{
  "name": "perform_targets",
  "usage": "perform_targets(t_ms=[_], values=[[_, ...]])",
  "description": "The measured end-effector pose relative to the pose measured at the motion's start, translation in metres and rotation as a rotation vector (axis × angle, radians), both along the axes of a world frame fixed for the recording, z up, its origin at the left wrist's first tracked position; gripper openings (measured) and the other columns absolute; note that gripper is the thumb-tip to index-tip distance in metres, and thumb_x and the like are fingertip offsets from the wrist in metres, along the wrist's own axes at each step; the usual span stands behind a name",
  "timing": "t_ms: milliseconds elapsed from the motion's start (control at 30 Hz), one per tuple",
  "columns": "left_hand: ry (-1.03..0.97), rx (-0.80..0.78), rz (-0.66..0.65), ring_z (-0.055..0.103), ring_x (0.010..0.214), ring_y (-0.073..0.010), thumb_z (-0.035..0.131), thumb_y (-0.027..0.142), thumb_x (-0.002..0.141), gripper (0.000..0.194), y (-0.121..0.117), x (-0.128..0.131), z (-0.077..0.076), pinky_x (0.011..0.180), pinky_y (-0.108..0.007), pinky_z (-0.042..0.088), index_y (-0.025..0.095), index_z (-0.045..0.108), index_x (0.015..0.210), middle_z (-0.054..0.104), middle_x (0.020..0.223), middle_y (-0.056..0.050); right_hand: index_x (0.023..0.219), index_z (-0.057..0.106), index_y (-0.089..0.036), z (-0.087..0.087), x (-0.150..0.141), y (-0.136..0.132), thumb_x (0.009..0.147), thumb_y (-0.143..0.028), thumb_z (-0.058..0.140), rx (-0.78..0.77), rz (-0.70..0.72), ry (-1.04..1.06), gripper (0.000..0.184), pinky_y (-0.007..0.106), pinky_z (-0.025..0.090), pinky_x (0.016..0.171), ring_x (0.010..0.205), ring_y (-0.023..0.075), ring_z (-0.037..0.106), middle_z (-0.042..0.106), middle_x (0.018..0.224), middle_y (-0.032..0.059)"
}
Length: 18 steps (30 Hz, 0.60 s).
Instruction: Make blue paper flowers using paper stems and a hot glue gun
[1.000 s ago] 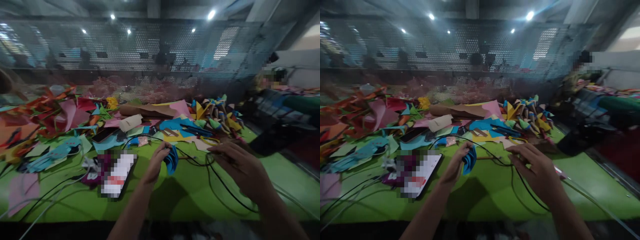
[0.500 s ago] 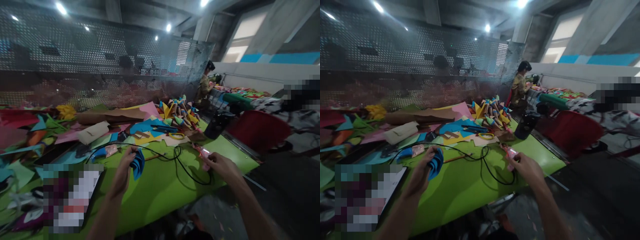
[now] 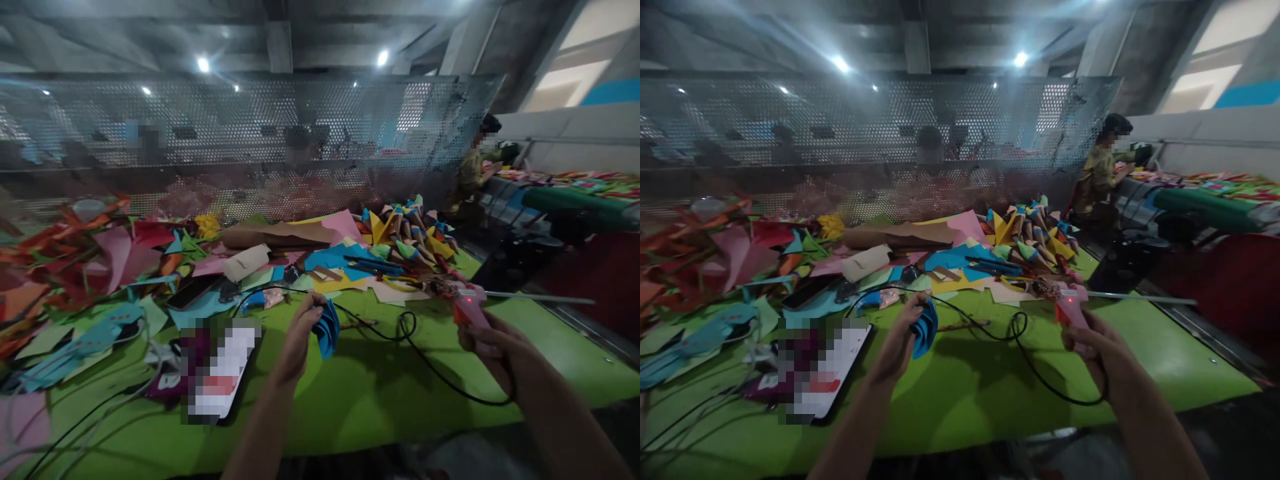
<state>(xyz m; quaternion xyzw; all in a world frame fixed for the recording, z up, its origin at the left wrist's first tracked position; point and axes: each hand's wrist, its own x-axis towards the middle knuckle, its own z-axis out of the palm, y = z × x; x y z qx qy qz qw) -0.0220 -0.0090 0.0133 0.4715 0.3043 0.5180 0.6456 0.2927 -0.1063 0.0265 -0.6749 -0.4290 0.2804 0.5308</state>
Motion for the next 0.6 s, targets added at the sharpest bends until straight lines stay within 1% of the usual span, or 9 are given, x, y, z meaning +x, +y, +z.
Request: perform_targets(t_ms=[67,100,167,267,367,467,533,600], values=[[0.010,-0.007,0.006,0.043,0.070,-0.0132,0.060,0.031,0.082,0.013,0.000,0.000,0.000,0.067,-0.024,0.036,0.020,0.060,0.089,0.049,0.080,0.000,0.078,0.059,-0.023,0.008,-0.020,0.003,0.065,-0.036,0.070,0.019,0.136,0.280,0.022,0.027,0.039,0.044,0.046,0.0127,0.045,0.055,0.060,-0.0007],[0.017,-0.007,0.010,0.043,0.070,-0.0130,0.060,0.030,0.082,0.012,0.001,0.000,0.000,0.067,-0.024,0.036,0.020,0.060,0.088,0.049,0.080,0.000,0.077,0.059,-0.022,0.013,-0.030,0.005,0.064,-0.033,0.072,0.024,0.183,0.356,0.021,0.026,0.035,0.042,0.044,0.0109,0.041,0.054,0.058,-0.0012],[0.034,-0.002,0.023,0.043,0.070,-0.0127,0.060,0.029,0.082,0.012,0.002,0.000,0.000,0.067,-0.023,0.036,0.019,0.059,0.088,0.049,0.079,0.001,0.081,0.063,-0.021,0.022,-0.049,0.007,0.064,-0.034,0.074,0.044,0.270,0.411,0.024,0.025,0.031,0.040,0.044,0.0100,0.039,0.057,0.061,0.0002],[0.061,0.026,0.023,0.042,0.070,-0.0130,0.059,0.032,0.083,0.014,0.003,0.001,-0.001,0.066,-0.024,0.035,0.019,0.058,0.088,0.048,0.077,0.001,0.078,0.066,-0.018,0.032,-0.073,0.011,0.070,-0.041,0.075,0.022,0.377,0.354,0.026,0.025,0.033,0.040,0.047,0.0109,0.043,0.065,0.070,0.0059],[0.093,0.059,0.003,0.041,0.069,-0.0133,0.057,0.036,0.084,0.017,0.003,0.001,-0.002,0.066,-0.025,0.034,0.019,0.056,0.089,0.047,0.076,0.002,0.079,0.068,-0.016,0.036,-0.089,0.015,0.073,-0.051,0.075,0.023,0.454,0.261,0.036,0.023,0.034,0.041,0.046,0.0096,0.042,0.067,0.069,0.0069],[0.109,0.082,0.011,0.041,0.070,-0.0134,0.057,0.036,0.084,0.018,0.003,0.000,-0.004,0.066,-0.025,0.033,0.019,0.057,0.089,0.048,0.075,0.002,0.084,0.072,-0.016,0.036,-0.099,0.018,0.072,-0.056,0.076,0.020,0.448,0.157,0.042,0.022,0.037,0.043,0.051,0.0104,0.045,0.067,0.070,0.0060],[0.116,0.096,0.014,0.042,0.072,-0.0137,0.057,0.036,0.085,0.018,0.004,0.000,-0.004,0.067,-0.025,0.033,0.019,0.057,0.089,0.049,0.076,0.001,0.086,0.074,-0.017,0.036,-0.103,0.019,0.073,-0.057,0.075,0.006,0.437,0.080,0.042,0.021,0.039,0.044,0.055,0.0120,0.048,0.067,0.072,0.0059],[0.128,0.098,0.006,0.042,0.072,-0.0140,0.057,0.038,0.085,0.019,0.004,0.001,-0.003,0.067,-0.025,0.032,0.019,0.058,0.089,0.050,0.077,0.001,0.092,0.075,-0.019,0.039,-0.106,0.019,0.076,-0.056,0.073,-0.015,0.466,0.015,0.040,0.023,0.044,0.048,0.059,0.0146,0.054,0.070,0.077,0.0061]])
